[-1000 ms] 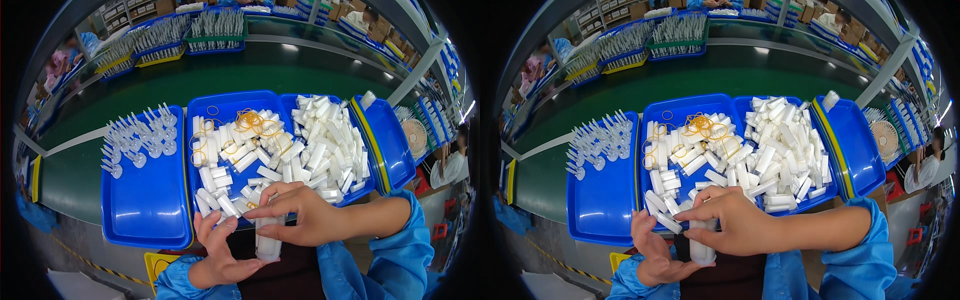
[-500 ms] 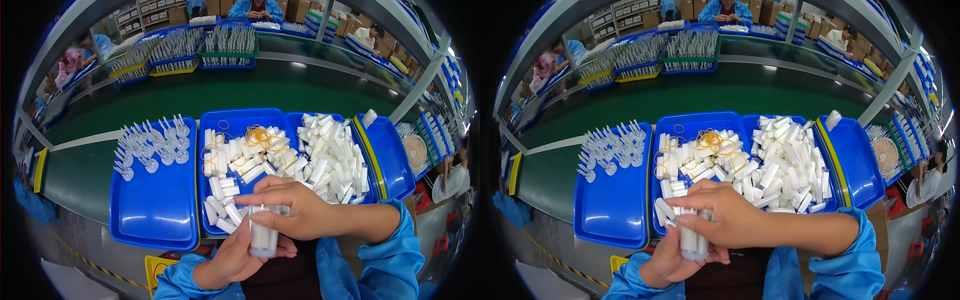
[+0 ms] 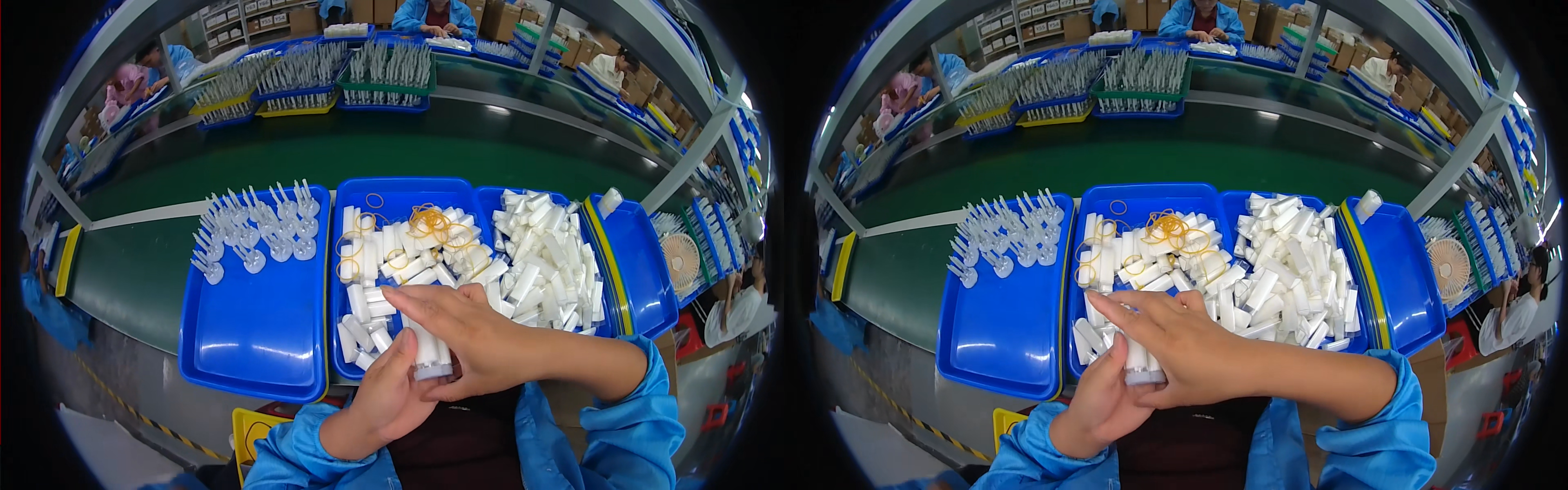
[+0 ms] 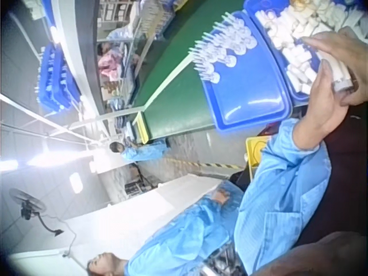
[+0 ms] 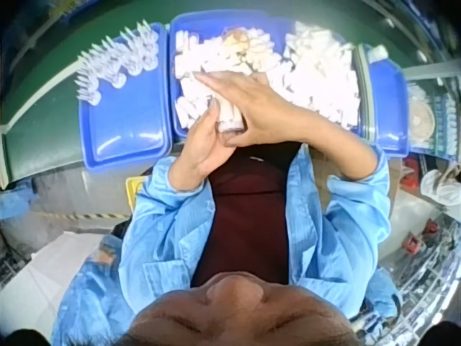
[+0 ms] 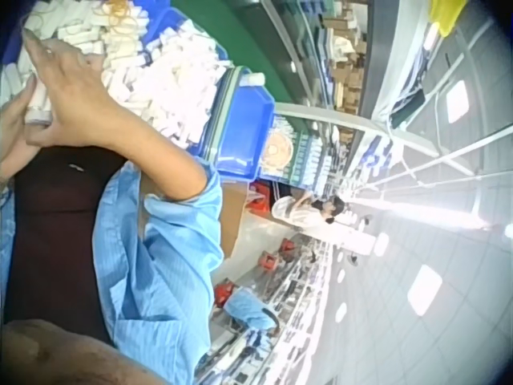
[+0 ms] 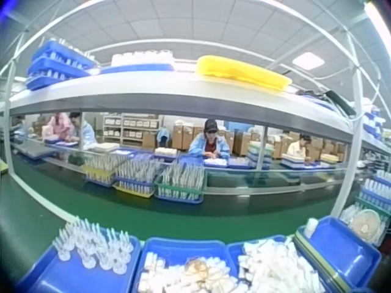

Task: Assembling small plastic tube components and placing them into organized trays on a factory production line.

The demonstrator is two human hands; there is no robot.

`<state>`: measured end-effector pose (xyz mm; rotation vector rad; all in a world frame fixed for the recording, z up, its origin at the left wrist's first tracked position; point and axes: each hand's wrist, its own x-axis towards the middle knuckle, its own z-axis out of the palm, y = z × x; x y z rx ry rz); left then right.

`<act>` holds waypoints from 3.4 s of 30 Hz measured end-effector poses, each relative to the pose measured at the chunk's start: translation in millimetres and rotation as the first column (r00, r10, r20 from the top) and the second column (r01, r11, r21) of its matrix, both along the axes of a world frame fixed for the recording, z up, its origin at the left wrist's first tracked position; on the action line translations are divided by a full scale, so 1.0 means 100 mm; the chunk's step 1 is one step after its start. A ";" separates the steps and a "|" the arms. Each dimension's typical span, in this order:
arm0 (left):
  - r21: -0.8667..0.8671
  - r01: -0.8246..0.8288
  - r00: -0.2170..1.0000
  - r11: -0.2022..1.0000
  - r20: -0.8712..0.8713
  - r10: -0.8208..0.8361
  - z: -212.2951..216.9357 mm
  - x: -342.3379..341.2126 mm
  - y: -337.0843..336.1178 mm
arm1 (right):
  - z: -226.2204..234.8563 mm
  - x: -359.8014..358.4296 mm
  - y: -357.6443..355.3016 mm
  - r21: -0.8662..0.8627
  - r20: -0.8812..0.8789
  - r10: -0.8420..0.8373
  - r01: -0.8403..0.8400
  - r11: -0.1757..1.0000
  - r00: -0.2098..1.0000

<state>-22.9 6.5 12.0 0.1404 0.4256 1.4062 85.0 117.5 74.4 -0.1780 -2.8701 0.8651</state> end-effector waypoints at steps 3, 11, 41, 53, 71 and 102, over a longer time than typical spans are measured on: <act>0.004 0.030 0.999 1.000 -0.018 -0.030 -0.03 -0.03 0.02 | -0.01 -0.02 0.02 0.003 -0.035 -0.041 0.041 0.999 0.999; -0.017 -0.040 0.998 0.999 0.043 0.041 -0.02 -0.02 0.03 | -0.07 -0.07 0.02 -0.095 -0.035 -0.103 0.100 0.990 0.994; 0.244 -0.239 0.964 0.940 -0.057 0.260 -0.18 -0.46 -0.39 | -0.89 -1.53 0.71 0.357 -0.074 -0.265 0.274 0.893 0.961; 0.196 -0.261 0.891 0.945 -0.328 0.314 -0.17 -0.52 -0.34 | -0.29 -0.98 0.67 -0.488 -0.002 -0.237 0.206 0.848 0.972; 0.584 0.391 0.881 0.711 -0.461 -0.106 0.08 -0.45 -0.39 | 0.15 0.47 0.19 -0.816 -0.116 0.061 -0.130 0.563 0.991; 0.400 0.520 -0.354 0.755 -0.703 0.616 -0.11 0.37 -0.11 | -0.51 0.90 -0.70 -0.184 -0.259 -0.469 0.434 0.882 0.844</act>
